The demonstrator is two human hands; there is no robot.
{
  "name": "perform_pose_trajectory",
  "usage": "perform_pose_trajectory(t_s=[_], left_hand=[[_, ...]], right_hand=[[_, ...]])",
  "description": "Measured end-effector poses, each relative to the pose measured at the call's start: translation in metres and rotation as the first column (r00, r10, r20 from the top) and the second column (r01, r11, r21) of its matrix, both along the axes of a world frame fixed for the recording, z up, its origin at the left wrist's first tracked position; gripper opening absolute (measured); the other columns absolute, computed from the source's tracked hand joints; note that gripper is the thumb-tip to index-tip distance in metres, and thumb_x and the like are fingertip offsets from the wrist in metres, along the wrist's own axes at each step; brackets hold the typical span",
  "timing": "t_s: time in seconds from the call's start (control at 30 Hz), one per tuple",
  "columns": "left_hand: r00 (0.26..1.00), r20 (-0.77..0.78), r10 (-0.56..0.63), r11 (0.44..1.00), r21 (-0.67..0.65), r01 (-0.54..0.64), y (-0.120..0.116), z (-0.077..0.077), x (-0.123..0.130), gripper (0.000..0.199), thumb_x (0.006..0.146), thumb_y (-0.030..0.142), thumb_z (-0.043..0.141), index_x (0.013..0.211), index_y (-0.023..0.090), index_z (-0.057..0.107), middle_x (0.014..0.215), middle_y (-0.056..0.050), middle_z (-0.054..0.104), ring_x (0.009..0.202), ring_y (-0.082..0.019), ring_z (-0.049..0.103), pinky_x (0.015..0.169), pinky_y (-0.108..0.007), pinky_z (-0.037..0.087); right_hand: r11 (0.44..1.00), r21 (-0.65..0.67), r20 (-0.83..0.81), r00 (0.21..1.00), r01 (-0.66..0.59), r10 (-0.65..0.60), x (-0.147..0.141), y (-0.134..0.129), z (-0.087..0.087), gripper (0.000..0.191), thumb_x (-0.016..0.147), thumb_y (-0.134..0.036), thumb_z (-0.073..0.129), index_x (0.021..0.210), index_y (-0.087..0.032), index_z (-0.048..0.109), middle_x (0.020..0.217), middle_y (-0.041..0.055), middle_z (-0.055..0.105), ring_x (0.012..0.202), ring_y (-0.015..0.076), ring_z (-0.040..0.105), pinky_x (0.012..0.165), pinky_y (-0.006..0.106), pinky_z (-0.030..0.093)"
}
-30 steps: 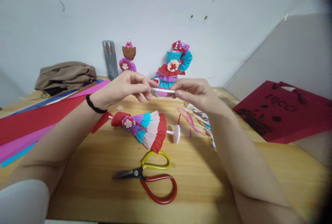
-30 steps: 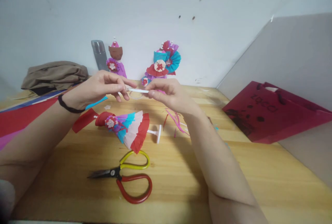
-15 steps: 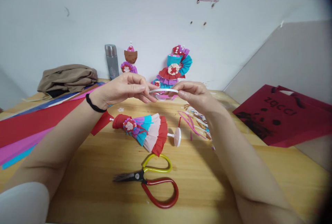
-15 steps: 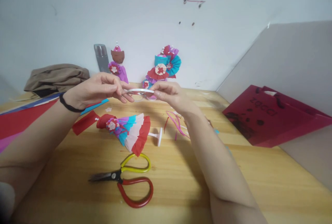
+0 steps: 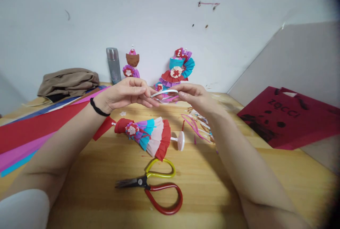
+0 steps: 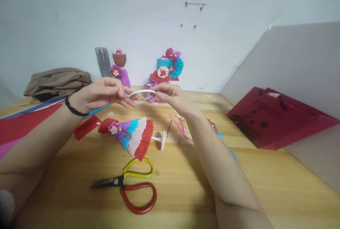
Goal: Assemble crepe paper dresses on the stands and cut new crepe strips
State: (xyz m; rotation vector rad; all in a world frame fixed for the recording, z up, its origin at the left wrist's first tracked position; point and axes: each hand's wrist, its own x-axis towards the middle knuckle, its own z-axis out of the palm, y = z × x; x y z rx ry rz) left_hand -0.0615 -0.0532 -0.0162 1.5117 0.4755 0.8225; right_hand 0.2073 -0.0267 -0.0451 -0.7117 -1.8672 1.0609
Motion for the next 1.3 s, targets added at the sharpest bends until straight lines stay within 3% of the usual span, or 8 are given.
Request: perform_pose_trajectory(t_s=[0.23,0.43,0.6,0.7,0.83,1.07,1.2,1.3], left_hand=[[0.993,0.114,-0.037,0.998,-0.044,0.042,0.010,-0.004,-0.006,0.021,0.079,0.028,0.079,0.077,0.009,0.070,0.096,-0.012,0.077,0.090,-0.024,0.075,0.082,-0.033,0.062],[0.997,0.082,0.002,0.998,-0.055,0.002,0.013,-0.007,-0.008,0.022,0.079,0.029,0.080,0.079,0.009,0.071,0.104,-0.015,0.076,0.089,-0.020,0.075,0.086,-0.031,0.060],[0.999,0.046,-0.022,1.000,-0.006,0.023,0.013,-0.006,-0.009,0.024,0.078,0.034,0.080,0.077,0.011,0.072,0.103,-0.015,0.076,0.090,-0.020,0.074,0.084,-0.030,0.060],[0.997,0.005,-0.075,0.996,0.055,0.075,0.012,-0.006,-0.008,0.026,0.078,0.037,0.080,0.073,0.012,0.073,0.098,-0.015,0.076,0.086,-0.021,0.074,0.079,-0.031,0.060],[0.975,-0.100,-0.197,0.974,0.098,0.206,0.007,-0.007,-0.002,0.028,0.077,0.042,0.079,0.070,0.015,0.073,0.093,-0.015,0.076,0.084,-0.025,0.074,0.077,-0.038,0.060],[0.917,-0.264,-0.299,0.902,0.235,0.362,-0.005,0.004,0.003,0.027,0.083,0.043,0.073,0.071,0.018,0.074,0.098,-0.014,0.077,0.089,-0.026,0.074,0.083,-0.041,0.058],[0.909,-0.404,-0.102,0.799,0.512,0.317,-0.015,0.021,-0.008,0.023,0.091,0.036,0.065,0.078,0.019,0.074,0.119,-0.014,0.072,0.100,-0.024,0.072,0.086,-0.037,0.057],[0.870,-0.461,0.175,0.568,0.769,0.294,-0.028,0.033,-0.013,0.021,0.094,0.028,0.058,0.083,0.017,0.073,0.126,-0.014,0.068,0.105,-0.020,0.070,0.087,-0.031,0.054]], right_hand=[[0.913,0.261,-0.227,0.939,0.315,-0.259,-0.010,-0.022,0.016,0.028,0.078,-0.041,0.076,0.099,-0.025,0.068,0.112,0.0063,0.069,0.090,0.0198,0.068,0.070,0.033,0.057],[0.875,0.437,0.050,0.965,0.211,-0.257,-0.031,-0.059,0.019,0.023,0.084,-0.035,0.068,0.103,-0.021,0.067,0.103,0.0060,0.069,0.074,0.0155,0.064,0.064,0.031,0.052],[0.879,0.421,0.162,0.935,0.222,-0.314,-0.038,-0.044,0.002,0.023,0.091,-0.036,0.057,0.101,-0.019,0.067,0.096,0.0078,0.071,0.077,0.0189,0.064,0.068,0.035,0.051],[0.910,0.395,0.147,0.970,0.123,-0.195,-0.036,-0.029,-0.007,0.035,0.089,-0.034,0.059,0.123,-0.023,0.062,0.130,0.0114,0.062,0.112,0.0257,0.061,0.090,0.043,0.051],[0.962,0.135,0.053,0.972,-0.236,0.231,-0.040,-0.018,-0.020,0.054,0.085,-0.036,0.063,0.137,-0.032,0.052,0.147,0.0060,0.051,0.134,0.0265,0.047,0.108,0.048,0.040],[0.872,-0.202,-0.056,0.894,-0.447,0.445,-0.050,-0.023,-0.029,0.039,0.086,-0.055,0.063,0.080,-0.017,0.068,0.071,0.0008,0.063,0.065,0.0126,0.056,0.068,0.028,0.047],[0.889,-0.256,-0.069,0.925,-0.379,0.374,-0.043,-0.026,-0.017,0.044,0.080,-0.057,0.069,0.069,-0.015,0.066,0.051,-0.0052,0.044,0.047,0.0074,0.034,0.049,0.024,0.031],[0.921,-0.279,-0.079,0.963,-0.270,0.259,-0.035,-0.025,-0.007,0.047,0.076,-0.059,0.071,0.063,-0.015,0.064,0.046,-0.0069,0.036,0.045,0.0068,0.028,0.047,0.024,0.025]])
